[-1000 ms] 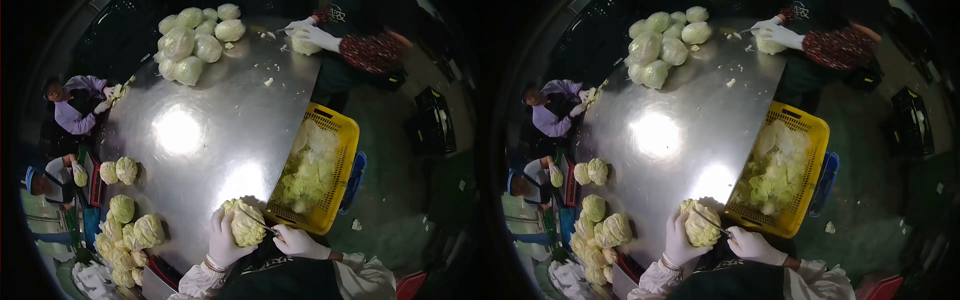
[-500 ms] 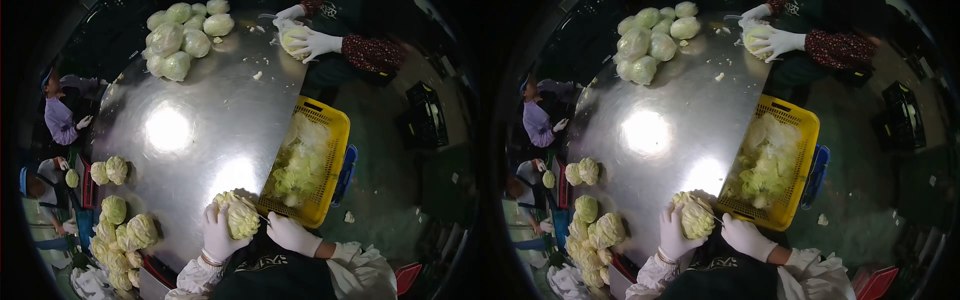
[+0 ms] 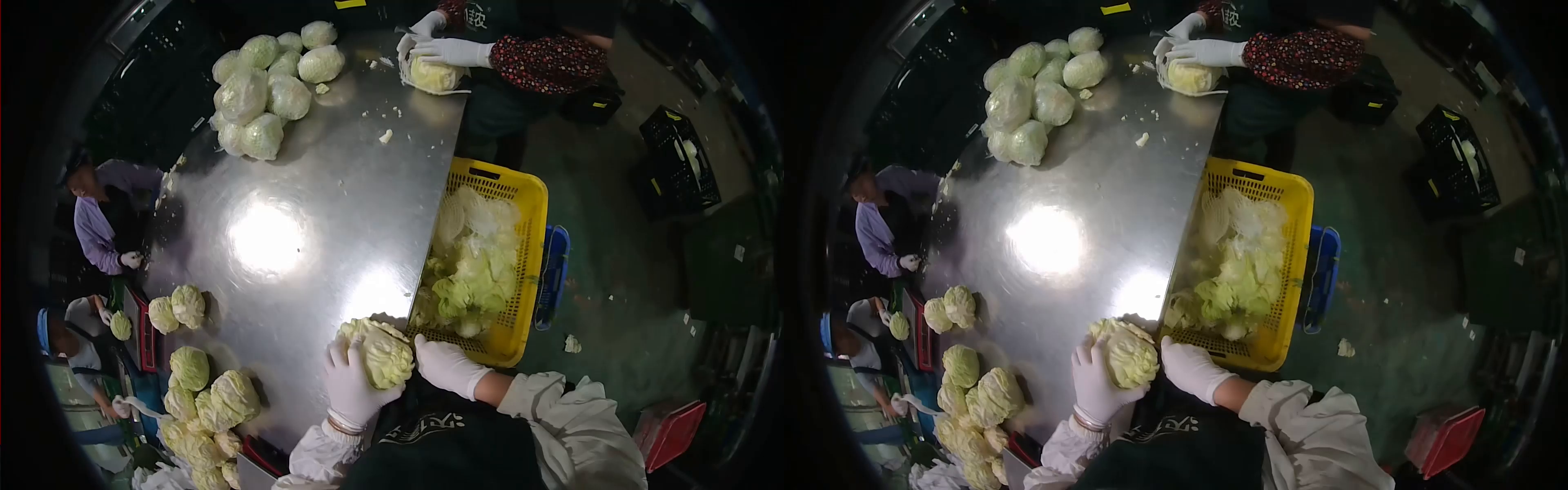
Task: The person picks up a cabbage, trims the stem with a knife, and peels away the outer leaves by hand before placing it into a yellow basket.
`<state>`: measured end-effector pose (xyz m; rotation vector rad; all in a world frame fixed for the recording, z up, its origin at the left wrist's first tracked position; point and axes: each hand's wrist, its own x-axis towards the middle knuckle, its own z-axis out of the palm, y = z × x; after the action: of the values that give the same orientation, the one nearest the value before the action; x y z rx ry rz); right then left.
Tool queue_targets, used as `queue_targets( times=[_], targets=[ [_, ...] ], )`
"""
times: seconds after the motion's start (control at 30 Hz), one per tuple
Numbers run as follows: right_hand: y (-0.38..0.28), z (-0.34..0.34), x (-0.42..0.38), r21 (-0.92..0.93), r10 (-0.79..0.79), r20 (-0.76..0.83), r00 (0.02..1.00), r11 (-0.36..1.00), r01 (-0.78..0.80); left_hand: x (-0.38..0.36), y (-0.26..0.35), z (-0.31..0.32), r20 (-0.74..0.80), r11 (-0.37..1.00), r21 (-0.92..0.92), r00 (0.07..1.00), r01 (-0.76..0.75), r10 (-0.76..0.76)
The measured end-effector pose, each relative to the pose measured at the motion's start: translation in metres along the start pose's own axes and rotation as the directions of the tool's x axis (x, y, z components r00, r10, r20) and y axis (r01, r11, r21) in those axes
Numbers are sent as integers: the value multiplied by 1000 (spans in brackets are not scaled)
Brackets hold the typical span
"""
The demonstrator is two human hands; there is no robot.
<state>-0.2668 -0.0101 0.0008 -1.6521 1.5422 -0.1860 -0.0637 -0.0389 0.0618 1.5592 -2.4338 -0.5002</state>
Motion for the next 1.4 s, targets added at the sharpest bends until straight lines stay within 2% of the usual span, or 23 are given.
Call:
queue_targets(
  times=[0.1, 0.17, 0.2, 0.23, 0.27, 0.3, 0.33, 0.37, 0.4, 0.43, 0.47, 0.63, 0.67, 0.7, 0.73, 0.77, 0.83, 0.9, 0.97, 1.1, 1.17, 1.3, 1.4],
  targets=[
    [8, 4, 0, -94, -26, -16, 1000, 995, 24, -10, -5, 1, -32, 1000, 3, 999, 3, -3],
    [20, 8, -2, 75, -21, -118, 993, 997, 30, -20, -15, 5, -68, 999, -39, 997, 29, -32],
    [31, 23, 2, 256, 9, -151, 989, 966, 30, -31, -24, 10, -139, 973, -224, 986, 60, -92],
    [25, 15, 3, 255, 1, -143, 990, 966, 36, -42, -34, 17, -195, 913, -402, 967, 71, -162],
    [19, 4, 3, 549, 95, -44, 995, 834, -55, -52, -46, 27, -248, 872, -488, 954, 28, -169],
    [14, -1, 4, 776, 153, 81, 985, 610, -159, -61, -53, 35, -249, 874, -485, 952, 36, -177],
    [11, 2, 9, 807, 55, 30, 998, 588, -57, -67, -57, 40, -264, 856, -517, 947, 19, -181],
    [9, 13, 18, 806, 49, 36, 998, 589, -58, -73, -60, 44, -279, 835, -550, 942, 3, -187],
    [7, 30, 31, 700, -110, -195, 975, 680, 217, -75, -58, 43, -282, 836, -549, 939, 9, -195],
    [-16, 11, 33, 523, -290, -390, 874, 711, 470, -76, -54, 41, -257, 890, -455, 957, 4, -137],
    [-22, -21, 22, 731, -103, 280, 954, 667, -142, -77, -50, 38, -227, 934, -357, 971, -8, -78],
    [-23, 5, 23, 814, -77, 372, 925, 507, -285, -82, -33, 29, -298, 925, -352, 954, -142, 33],
    [-21, 11, 25, 837, -161, 180, 970, 543, -65, -82, -34, 37, -283, 729, -680, 946, -84, -155],
    [-21, 14, 28, 815, -255, -16, 967, 557, 160, -81, -33, 43, -201, 420, -906, 926, -52, -319],
    [-33, -11, 22, 677, -225, 18, 974, 720, 154, -68, -14, 31, -169, 259, -964, 905, -68, -391],
    [-33, -18, 28, 679, -229, 25, 973, 718, 152, -70, -25, 36, -168, 261, -963, 902, -64, -398],
    [-34, -29, 37, 377, -471, -274, 839, 749, 544, -65, -47, 44, -214, 733, -680, 954, 10, -211],
    [-33, -34, 41, 436, -461, -226, 858, 740, 512, -54, -37, 30, -275, 787, -616, 947, -40, -167],
    [-32, -36, 42, 362, -409, -152, 900, 824, 435, -40, -32, 9, -279, 974, -205, 960, -96, 36],
    [-39, -45, 22, 362, -277, -158, 948, 877, 316, -16, -19, 6, -288, 982, -160, 956, -96, 47],
    [-27, -41, 9, 385, -231, -275, 933, 863, 327, -9, -10, 0, -223, 981, -177, 968, 72, -111],
    [-2, -22, -7, 238, -303, -320, 898, 891, 386, 5, -11, 0, -266, 981, -163, 952, 108, -150],
    [-8, -21, -5, 133, -246, -182, 952, 953, 271, 9, -5, -1, -254, 993, -47, 960, 111, -119]
  ],
)
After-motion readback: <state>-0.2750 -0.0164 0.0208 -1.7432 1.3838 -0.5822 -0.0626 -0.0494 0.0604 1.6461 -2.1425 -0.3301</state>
